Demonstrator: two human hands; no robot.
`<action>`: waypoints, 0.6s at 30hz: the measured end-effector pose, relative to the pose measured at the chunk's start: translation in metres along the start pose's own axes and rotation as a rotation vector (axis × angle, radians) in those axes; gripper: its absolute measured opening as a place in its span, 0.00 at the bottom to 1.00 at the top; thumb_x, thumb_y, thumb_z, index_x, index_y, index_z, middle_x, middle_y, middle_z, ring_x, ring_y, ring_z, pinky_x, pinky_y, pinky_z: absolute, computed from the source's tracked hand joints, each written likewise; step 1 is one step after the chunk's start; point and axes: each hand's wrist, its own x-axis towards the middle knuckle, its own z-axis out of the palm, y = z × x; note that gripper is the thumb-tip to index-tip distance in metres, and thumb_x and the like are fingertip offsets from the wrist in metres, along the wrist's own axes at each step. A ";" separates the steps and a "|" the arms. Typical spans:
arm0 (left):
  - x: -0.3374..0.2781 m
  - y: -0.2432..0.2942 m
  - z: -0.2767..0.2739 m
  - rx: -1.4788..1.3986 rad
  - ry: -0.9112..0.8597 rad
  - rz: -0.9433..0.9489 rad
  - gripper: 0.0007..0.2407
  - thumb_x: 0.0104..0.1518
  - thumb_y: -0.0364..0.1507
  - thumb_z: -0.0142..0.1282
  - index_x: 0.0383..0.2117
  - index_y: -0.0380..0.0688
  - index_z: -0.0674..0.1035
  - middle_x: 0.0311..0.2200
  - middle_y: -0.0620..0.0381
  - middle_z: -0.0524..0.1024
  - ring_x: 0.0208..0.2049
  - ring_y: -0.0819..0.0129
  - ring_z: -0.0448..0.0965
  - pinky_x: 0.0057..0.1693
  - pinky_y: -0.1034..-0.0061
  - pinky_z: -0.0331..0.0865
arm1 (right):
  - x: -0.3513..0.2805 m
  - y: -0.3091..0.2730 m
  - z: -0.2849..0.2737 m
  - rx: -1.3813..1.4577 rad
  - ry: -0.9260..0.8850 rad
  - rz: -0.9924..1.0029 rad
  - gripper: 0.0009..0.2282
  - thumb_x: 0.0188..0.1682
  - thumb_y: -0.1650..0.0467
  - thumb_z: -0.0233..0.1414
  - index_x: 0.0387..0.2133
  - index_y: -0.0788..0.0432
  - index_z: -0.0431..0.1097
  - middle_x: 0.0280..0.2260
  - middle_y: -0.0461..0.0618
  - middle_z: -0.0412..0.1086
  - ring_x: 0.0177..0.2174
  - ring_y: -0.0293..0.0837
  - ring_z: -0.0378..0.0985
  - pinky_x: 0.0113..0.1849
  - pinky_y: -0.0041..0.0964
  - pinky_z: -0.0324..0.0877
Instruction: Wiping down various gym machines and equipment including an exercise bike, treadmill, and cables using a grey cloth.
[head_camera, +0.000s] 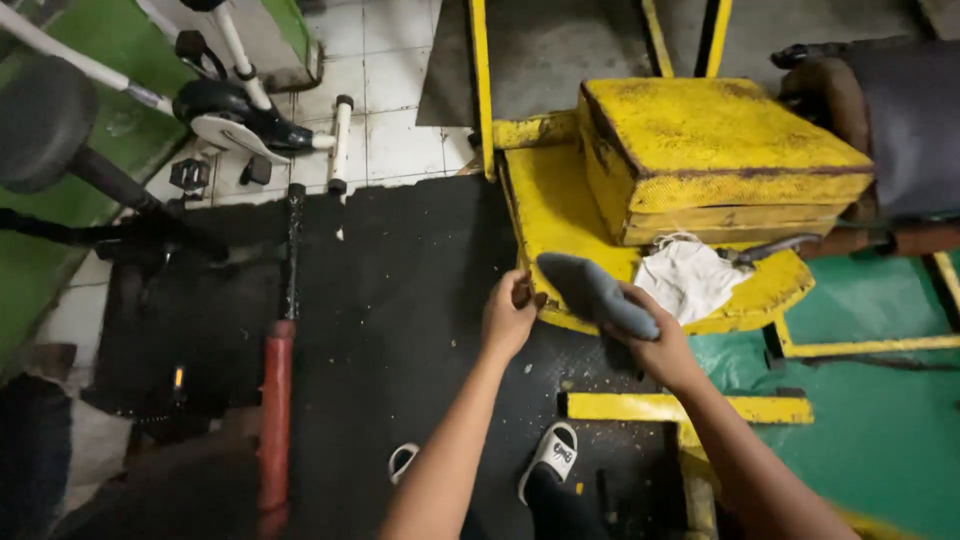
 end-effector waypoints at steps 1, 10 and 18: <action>0.006 -0.016 0.014 0.006 0.009 -0.011 0.20 0.52 0.32 0.65 0.50 0.44 0.76 0.45 0.53 0.81 0.45 0.64 0.83 0.51 0.68 0.75 | 0.015 0.009 -0.003 0.006 -0.013 0.003 0.23 0.42 0.74 0.61 0.53 0.58 0.69 0.45 0.54 0.76 0.46 0.51 0.77 0.48 0.40 0.68; 0.026 -0.237 0.152 0.500 -0.260 -0.071 0.19 0.53 0.33 0.63 0.51 0.44 0.78 0.54 0.46 0.75 0.55 0.48 0.74 0.58 0.61 0.69 | 0.061 0.222 0.047 -0.814 -0.179 -0.026 0.33 0.40 0.64 0.61 0.63 0.45 0.60 0.62 0.51 0.61 0.64 0.54 0.56 0.64 0.60 0.44; 0.061 -0.247 0.184 0.729 -0.113 -0.151 0.20 0.59 0.36 0.53 0.59 0.56 0.73 0.66 0.55 0.61 0.63 0.42 0.58 0.62 0.55 0.60 | 0.072 0.342 0.090 -0.911 -0.255 0.112 0.41 0.47 0.41 0.40 0.70 0.46 0.46 0.71 0.53 0.43 0.69 0.54 0.40 0.64 0.62 0.36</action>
